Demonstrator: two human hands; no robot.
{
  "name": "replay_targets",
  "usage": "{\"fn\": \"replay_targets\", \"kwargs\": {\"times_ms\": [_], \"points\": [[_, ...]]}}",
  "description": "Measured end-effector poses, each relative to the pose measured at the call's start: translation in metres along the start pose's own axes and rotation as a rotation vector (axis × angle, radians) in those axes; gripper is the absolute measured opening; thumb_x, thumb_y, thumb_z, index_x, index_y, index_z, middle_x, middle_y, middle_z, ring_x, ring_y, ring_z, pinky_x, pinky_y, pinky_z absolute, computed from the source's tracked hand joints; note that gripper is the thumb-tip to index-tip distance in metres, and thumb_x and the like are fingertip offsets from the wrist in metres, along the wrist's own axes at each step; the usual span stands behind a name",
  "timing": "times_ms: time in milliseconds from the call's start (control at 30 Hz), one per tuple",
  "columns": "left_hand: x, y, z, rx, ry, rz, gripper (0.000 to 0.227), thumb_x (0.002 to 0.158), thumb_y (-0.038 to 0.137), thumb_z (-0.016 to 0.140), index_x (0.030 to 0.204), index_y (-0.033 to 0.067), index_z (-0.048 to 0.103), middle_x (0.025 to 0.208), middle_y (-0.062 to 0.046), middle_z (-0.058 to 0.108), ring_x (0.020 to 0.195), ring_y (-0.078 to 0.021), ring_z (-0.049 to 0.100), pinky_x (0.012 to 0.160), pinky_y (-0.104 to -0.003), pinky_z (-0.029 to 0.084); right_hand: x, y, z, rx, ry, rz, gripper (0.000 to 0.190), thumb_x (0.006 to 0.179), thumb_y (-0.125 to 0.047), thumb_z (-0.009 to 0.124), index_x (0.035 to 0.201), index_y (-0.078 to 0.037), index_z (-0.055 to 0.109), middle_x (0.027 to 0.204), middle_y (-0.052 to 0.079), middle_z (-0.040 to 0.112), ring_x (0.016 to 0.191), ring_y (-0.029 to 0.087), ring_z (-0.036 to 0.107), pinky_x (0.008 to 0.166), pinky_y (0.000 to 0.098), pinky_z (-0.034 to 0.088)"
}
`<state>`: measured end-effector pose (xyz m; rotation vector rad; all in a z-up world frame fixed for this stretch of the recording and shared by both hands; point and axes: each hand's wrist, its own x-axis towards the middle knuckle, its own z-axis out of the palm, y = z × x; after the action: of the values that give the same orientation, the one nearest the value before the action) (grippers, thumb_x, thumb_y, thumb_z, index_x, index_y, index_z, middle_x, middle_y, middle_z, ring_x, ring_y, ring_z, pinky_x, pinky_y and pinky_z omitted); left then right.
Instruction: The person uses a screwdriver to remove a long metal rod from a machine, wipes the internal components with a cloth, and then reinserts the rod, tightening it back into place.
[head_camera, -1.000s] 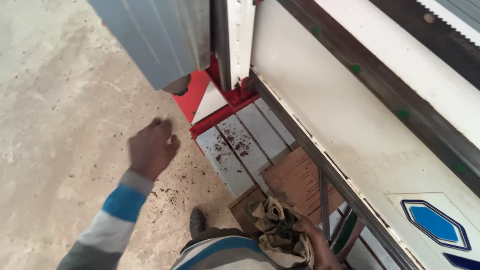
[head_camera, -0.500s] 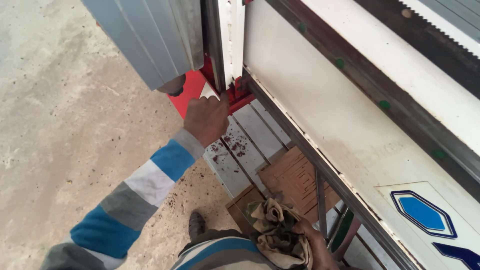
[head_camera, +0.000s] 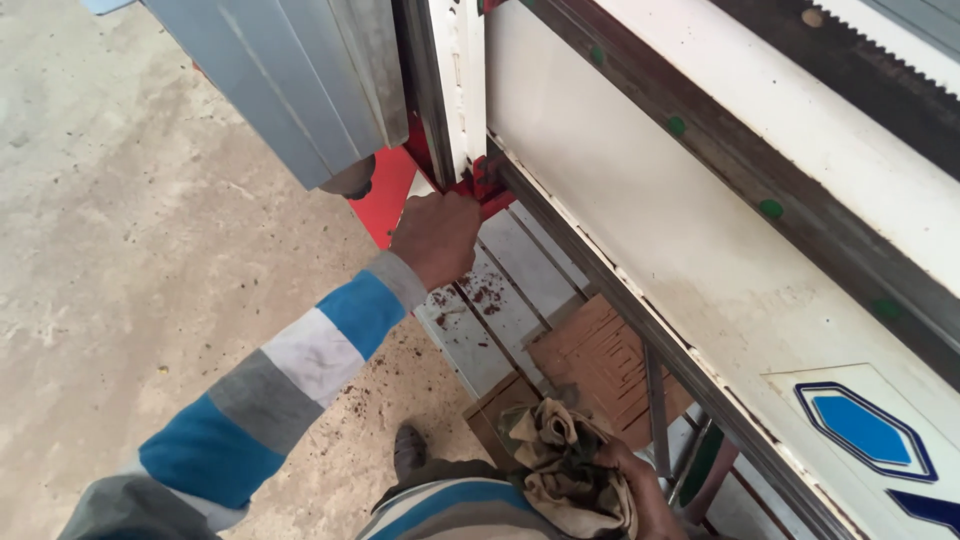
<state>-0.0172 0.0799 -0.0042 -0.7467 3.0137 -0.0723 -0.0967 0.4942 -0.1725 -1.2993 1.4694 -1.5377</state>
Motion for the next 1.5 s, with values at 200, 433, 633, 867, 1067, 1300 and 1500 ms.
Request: {"fn": "replay_targets", "kwargs": {"times_ms": [200, 433, 633, 867, 1067, 1300, 1500], "points": [[0.005, -0.014, -0.007, -0.274, -0.082, -0.116, 0.034, 0.073, 0.021, 0.075, 0.099, 0.0007, 0.068, 0.094, -0.021, 0.071, 0.093, -0.0423, 0.07, 0.084, -0.055, 0.053, -0.005, 0.014, -0.004, -0.004, -0.028, -0.066, 0.085, 0.098, -0.064, 0.058, 0.149, 0.001, 0.037, 0.133, 0.025, 0.053, 0.127, 0.036, 0.057, 0.111, 0.0488, 0.04], [0.014, -0.028, -0.002, -0.508, -0.139, -0.176, 0.051, 0.066, 0.027, 0.078, 0.111, 0.007, 0.065, 0.103, -0.02, 0.07, 0.099, -0.0395, 0.068, 0.084, -0.051, 0.055, -0.036, 0.1, -0.021, 0.797, 0.277, 0.927, 0.074, 0.094, -0.037, 0.068, 0.141, 0.014, 0.043, 0.133, 0.028, 0.052, 0.119, 0.034, 0.051, 0.108, 0.0533, 0.038], [0.017, -0.022, 0.009, -0.395, -0.219, -0.185, 0.054, 0.07, 0.019, 0.072, 0.12, 0.0027, 0.056, 0.107, -0.021, 0.07, 0.1, -0.041, 0.069, 0.082, -0.053, 0.058, -0.01, 0.027, -0.001, -0.021, 0.021, 0.035, 0.073, 0.1, -0.047, 0.067, 0.147, 0.0, 0.037, 0.137, 0.024, 0.051, 0.13, 0.037, 0.057, 0.11, 0.0509, 0.041], [-0.036, -0.016, -0.014, -0.642, 0.006, -0.347, 0.053, 0.077, 0.038, 0.079, 0.114, 0.0067, 0.057, 0.089, -0.017, 0.07, 0.085, -0.0353, 0.071, 0.079, -0.049, 0.057, -0.013, 0.031, -0.007, -0.046, 0.014, 0.052, 0.07, 0.098, -0.043, 0.067, 0.148, -0.003, 0.038, 0.134, 0.022, 0.053, 0.127, 0.036, 0.058, 0.109, 0.0497, 0.042], [-0.146, -0.099, 0.106, -0.493, -0.166, -0.587, 0.04, 0.087, 0.046, 0.075, 0.101, 0.0122, 0.06, 0.078, -0.012, 0.072, 0.075, -0.0306, 0.071, 0.07, -0.045, 0.056, -0.014, 0.047, -0.007, -0.11, 0.03, -0.008, 0.053, 0.1, -0.025, 0.068, 0.142, -0.003, 0.044, 0.131, 0.021, 0.055, 0.125, 0.031, 0.061, 0.11, 0.046, 0.042], [-0.2, -0.144, 0.183, -0.134, -0.36, -0.569, 0.116, 0.067, 0.041, 0.082, 0.165, 0.0293, 0.021, 0.098, -0.014, 0.073, 0.087, -0.0371, 0.073, 0.073, -0.052, 0.059, -0.091, 0.251, -0.037, -0.099, 0.078, 0.291, 0.015, 0.095, -0.012, 0.073, 0.099, 0.003, 0.072, 0.098, 0.015, 0.069, 0.097, 0.023, 0.07, 0.094, 0.0344, 0.048], [-0.068, -0.03, -0.001, -0.452, 0.065, -0.144, 0.063, 0.089, 0.04, 0.068, 0.146, 0.0242, 0.048, 0.077, -0.011, 0.072, 0.083, -0.0343, 0.071, 0.071, -0.051, 0.055, -0.01, 0.052, -0.017, -0.174, -0.127, 0.003, 0.064, 0.1, -0.039, 0.062, 0.148, -0.007, 0.036, 0.127, 0.018, 0.05, 0.122, 0.032, 0.056, 0.106, 0.0441, 0.036]]}}
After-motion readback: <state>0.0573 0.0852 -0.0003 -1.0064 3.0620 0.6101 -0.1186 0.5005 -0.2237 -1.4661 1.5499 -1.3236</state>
